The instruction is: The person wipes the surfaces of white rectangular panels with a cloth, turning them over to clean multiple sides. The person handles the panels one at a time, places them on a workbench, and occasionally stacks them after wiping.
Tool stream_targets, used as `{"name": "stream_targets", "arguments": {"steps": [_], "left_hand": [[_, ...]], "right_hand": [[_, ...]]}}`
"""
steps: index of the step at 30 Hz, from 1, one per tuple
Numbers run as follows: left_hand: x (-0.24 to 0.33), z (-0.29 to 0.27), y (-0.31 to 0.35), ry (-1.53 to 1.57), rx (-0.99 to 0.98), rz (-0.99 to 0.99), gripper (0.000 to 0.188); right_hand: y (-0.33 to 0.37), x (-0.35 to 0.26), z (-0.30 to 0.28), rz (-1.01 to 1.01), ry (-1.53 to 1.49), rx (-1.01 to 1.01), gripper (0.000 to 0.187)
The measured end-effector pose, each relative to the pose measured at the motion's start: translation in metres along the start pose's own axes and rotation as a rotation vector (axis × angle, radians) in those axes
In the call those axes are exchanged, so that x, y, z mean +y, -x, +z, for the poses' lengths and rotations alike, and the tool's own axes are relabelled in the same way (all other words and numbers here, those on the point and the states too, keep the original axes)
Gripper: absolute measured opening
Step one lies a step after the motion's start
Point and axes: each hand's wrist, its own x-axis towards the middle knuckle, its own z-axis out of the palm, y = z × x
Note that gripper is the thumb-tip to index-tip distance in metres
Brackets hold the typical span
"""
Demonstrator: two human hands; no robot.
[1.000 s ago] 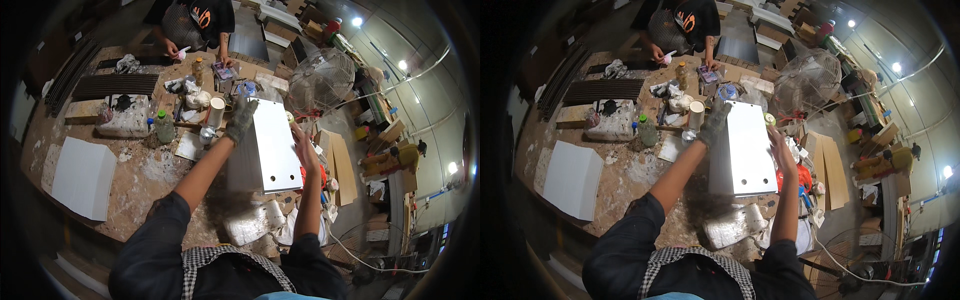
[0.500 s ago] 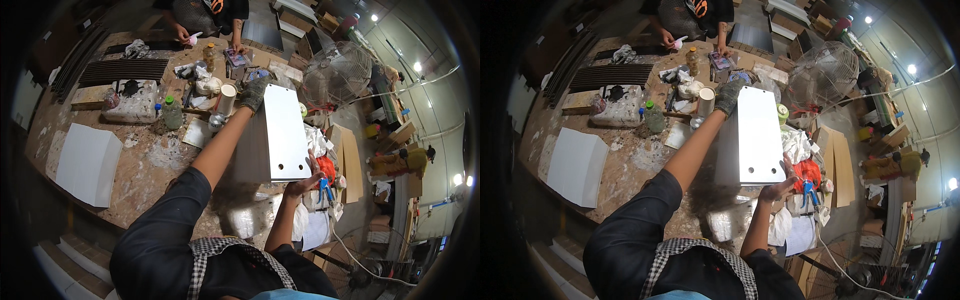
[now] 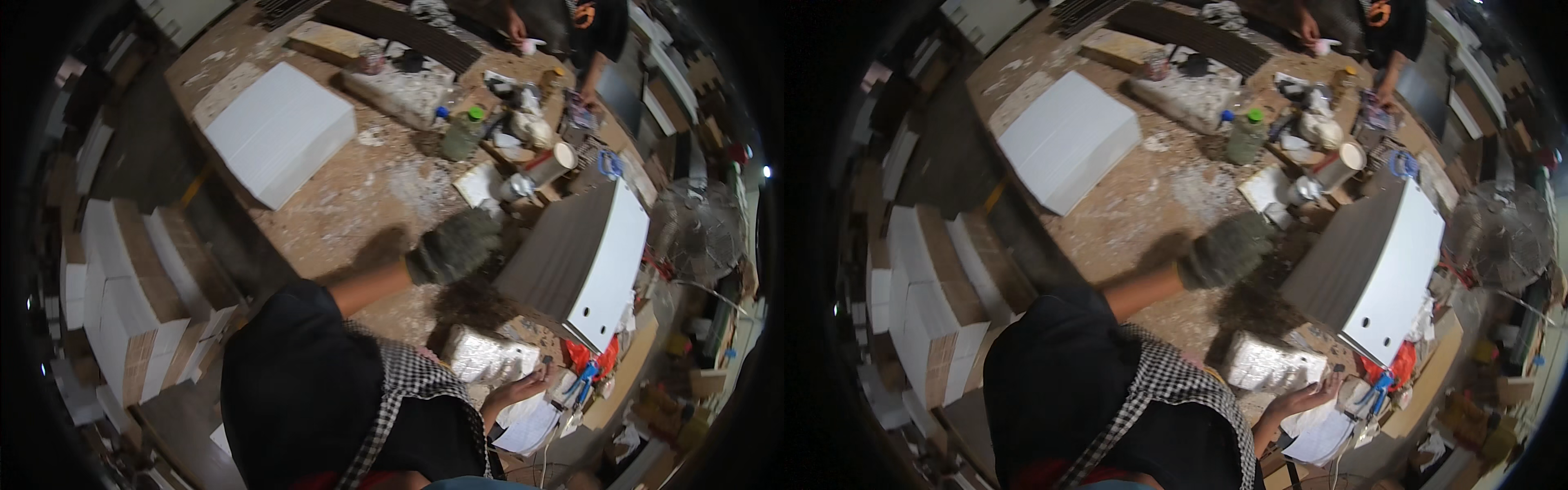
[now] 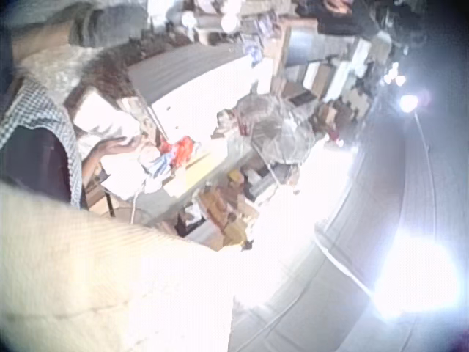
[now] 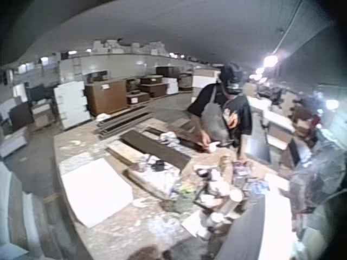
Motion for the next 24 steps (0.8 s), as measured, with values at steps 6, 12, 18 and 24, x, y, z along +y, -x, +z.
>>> {"name": "stream_targets", "arguments": {"steps": [6, 12, 18, 24], "left_hand": [[-0.096, -0.174, 0.108, -0.943, -0.108, -0.594, 0.074], [-0.129, -0.220, 0.136, -1.299, -0.348, -0.915, 0.081], [-0.106, -0.200, 0.105, -1.077, -0.437, -1.033, 0.072], [-0.136, -0.223, 0.127, -0.876, -0.503, -1.087, 0.089]], "right_hand": [[0.050, -0.006, 0.016, -0.292, 0.449, -0.328, 0.050], [0.048, -0.009, 0.017, -0.321, 0.450, -0.275, 0.041], [0.052, -0.010, 0.011, -0.290, 0.449, -0.268, 0.037], [0.046, -0.010, 0.012, -0.271, 0.422, -0.275, 0.035]]}}
